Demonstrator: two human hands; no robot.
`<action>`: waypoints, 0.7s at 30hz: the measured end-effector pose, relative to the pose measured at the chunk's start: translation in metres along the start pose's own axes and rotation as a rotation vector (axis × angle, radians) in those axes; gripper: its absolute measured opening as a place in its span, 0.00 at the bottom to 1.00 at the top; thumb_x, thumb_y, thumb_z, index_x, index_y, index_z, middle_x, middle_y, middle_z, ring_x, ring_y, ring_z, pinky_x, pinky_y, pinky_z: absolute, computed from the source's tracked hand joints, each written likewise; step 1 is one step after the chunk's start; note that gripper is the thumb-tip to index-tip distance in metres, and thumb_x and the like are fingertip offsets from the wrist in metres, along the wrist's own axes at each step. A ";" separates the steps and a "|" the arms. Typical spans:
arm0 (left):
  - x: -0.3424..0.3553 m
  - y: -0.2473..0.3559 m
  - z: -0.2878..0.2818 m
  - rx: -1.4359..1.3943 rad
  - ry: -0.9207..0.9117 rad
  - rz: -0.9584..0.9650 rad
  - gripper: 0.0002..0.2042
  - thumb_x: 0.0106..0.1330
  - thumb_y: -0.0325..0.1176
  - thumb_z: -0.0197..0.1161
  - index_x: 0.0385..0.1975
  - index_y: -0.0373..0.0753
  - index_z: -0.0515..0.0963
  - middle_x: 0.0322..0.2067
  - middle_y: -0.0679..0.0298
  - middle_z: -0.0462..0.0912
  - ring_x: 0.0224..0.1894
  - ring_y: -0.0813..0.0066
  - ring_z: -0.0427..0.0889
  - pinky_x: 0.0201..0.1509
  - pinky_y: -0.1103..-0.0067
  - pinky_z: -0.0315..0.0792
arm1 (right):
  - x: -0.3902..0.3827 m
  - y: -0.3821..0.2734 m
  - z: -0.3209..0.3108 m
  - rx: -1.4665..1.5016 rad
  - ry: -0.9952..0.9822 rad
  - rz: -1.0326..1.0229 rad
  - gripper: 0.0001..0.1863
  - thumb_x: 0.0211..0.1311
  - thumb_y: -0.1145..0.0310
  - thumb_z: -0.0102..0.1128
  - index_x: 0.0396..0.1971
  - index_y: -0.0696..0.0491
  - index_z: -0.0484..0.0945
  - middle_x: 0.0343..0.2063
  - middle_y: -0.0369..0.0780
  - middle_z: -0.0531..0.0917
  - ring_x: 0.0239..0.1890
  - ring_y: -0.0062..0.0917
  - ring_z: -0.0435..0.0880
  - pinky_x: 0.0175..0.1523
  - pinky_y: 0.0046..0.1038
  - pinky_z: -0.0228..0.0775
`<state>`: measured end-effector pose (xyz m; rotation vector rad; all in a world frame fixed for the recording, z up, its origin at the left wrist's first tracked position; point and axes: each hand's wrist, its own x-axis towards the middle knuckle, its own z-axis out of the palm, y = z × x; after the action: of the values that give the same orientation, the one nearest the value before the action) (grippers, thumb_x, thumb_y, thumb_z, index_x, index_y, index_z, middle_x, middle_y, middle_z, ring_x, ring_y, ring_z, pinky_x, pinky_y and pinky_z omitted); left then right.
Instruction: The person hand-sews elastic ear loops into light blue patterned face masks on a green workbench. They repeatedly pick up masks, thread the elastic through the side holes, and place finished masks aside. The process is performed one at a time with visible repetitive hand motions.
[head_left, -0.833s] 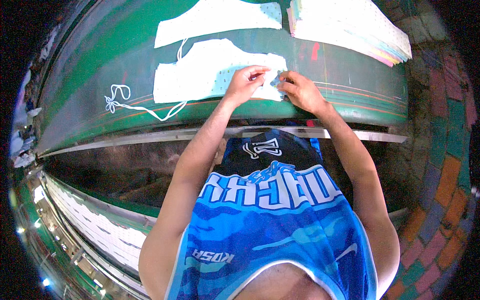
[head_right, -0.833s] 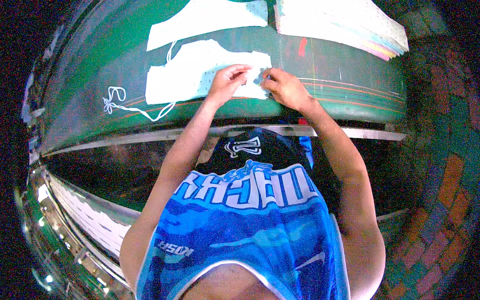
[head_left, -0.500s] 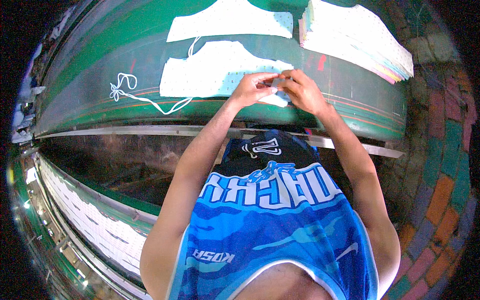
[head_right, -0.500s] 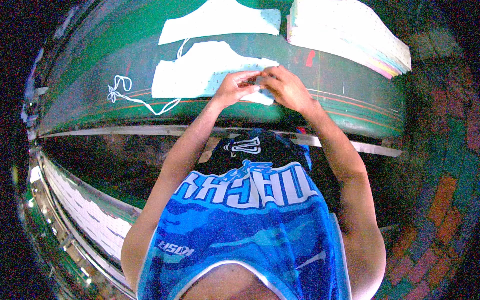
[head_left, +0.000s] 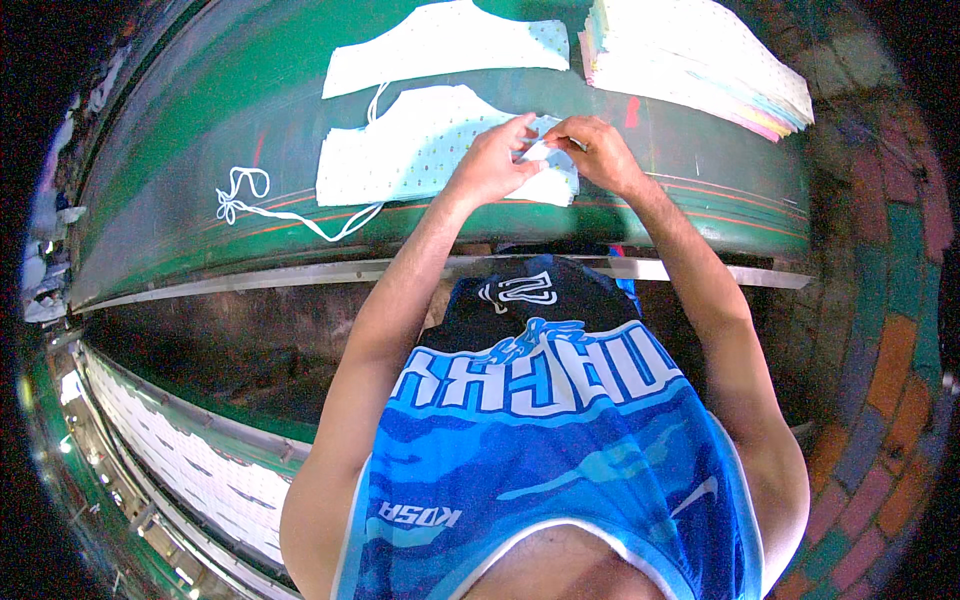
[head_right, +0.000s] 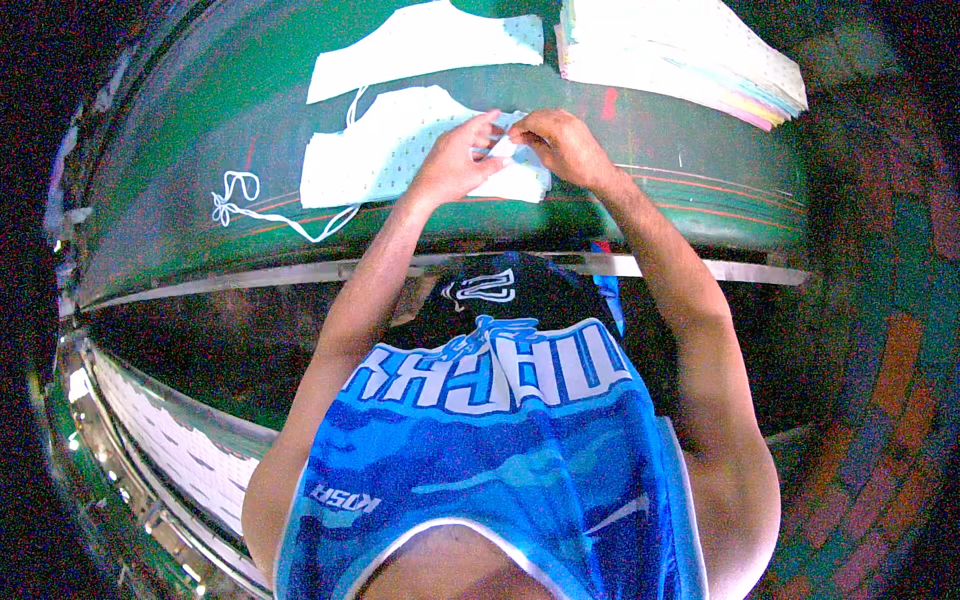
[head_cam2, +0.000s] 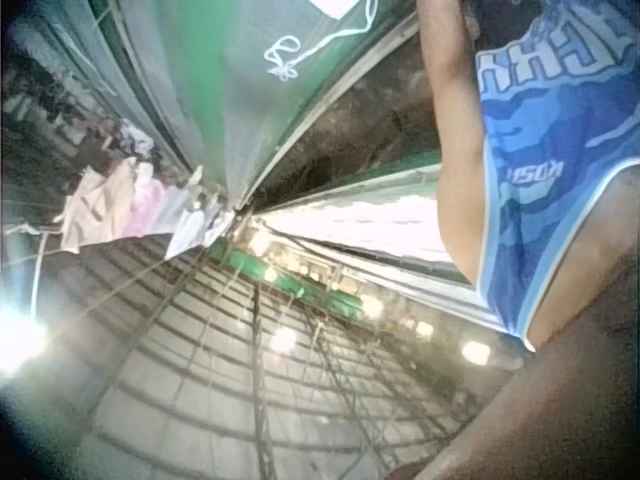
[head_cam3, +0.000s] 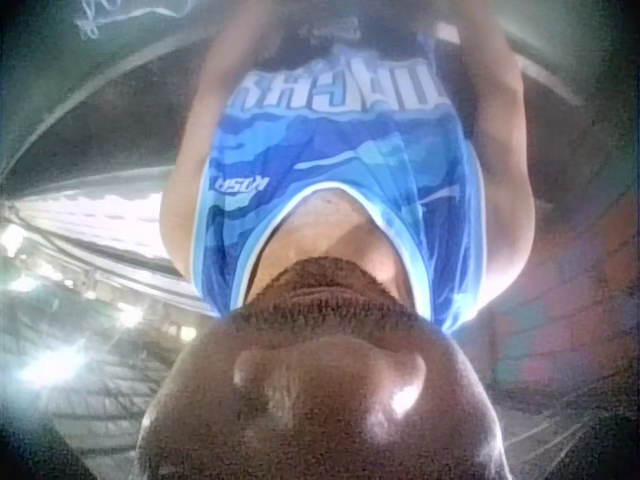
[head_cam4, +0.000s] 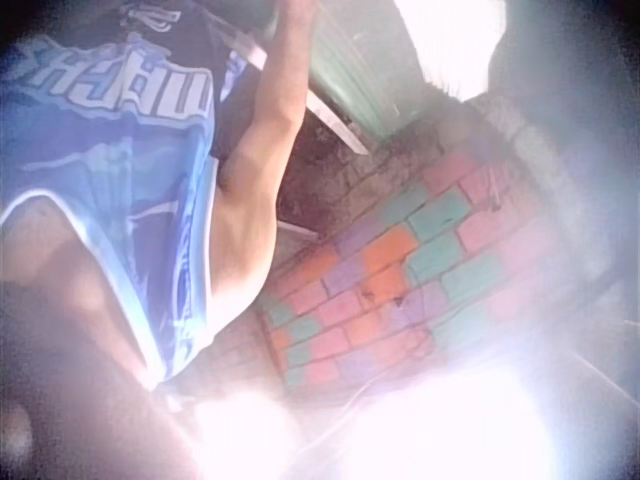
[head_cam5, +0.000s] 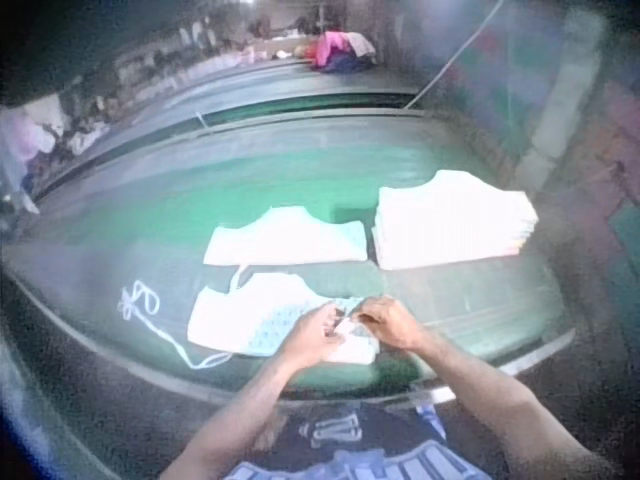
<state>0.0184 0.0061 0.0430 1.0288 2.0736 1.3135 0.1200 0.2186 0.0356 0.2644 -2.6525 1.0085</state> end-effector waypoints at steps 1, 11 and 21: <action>0.001 0.004 0.000 0.119 -0.052 -0.007 0.34 0.61 0.33 0.78 0.66 0.31 0.73 0.49 0.51 0.88 0.51 0.57 0.89 0.57 0.67 0.82 | 0.000 0.000 -0.001 0.010 0.024 0.017 0.11 0.65 0.76 0.69 0.47 0.53 0.86 0.44 0.41 0.90 0.48 0.39 0.88 0.55 0.40 0.79; -0.016 -0.002 0.029 0.446 0.117 0.368 0.16 0.59 0.33 0.75 0.46 0.37 0.85 0.39 0.58 0.85 0.46 0.55 0.85 0.49 0.64 0.82 | -0.036 -0.020 -0.018 -0.062 0.018 0.098 0.17 0.56 0.75 0.76 0.47 0.50 0.88 0.38 0.39 0.88 0.47 0.35 0.84 0.55 0.37 0.79; -0.044 -0.023 0.034 0.670 0.148 0.550 0.09 0.64 0.31 0.67 0.43 0.40 0.85 0.40 0.63 0.82 0.43 0.63 0.83 0.47 0.67 0.80 | -0.068 -0.013 -0.013 -0.347 -0.074 -0.258 0.25 0.42 0.77 0.72 0.47 0.50 0.86 0.53 0.36 0.85 0.57 0.35 0.80 0.62 0.37 0.75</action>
<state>0.0617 -0.0157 0.0075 1.9456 2.5233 0.9290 0.1905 0.2225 0.0302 0.5555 -2.7082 0.4589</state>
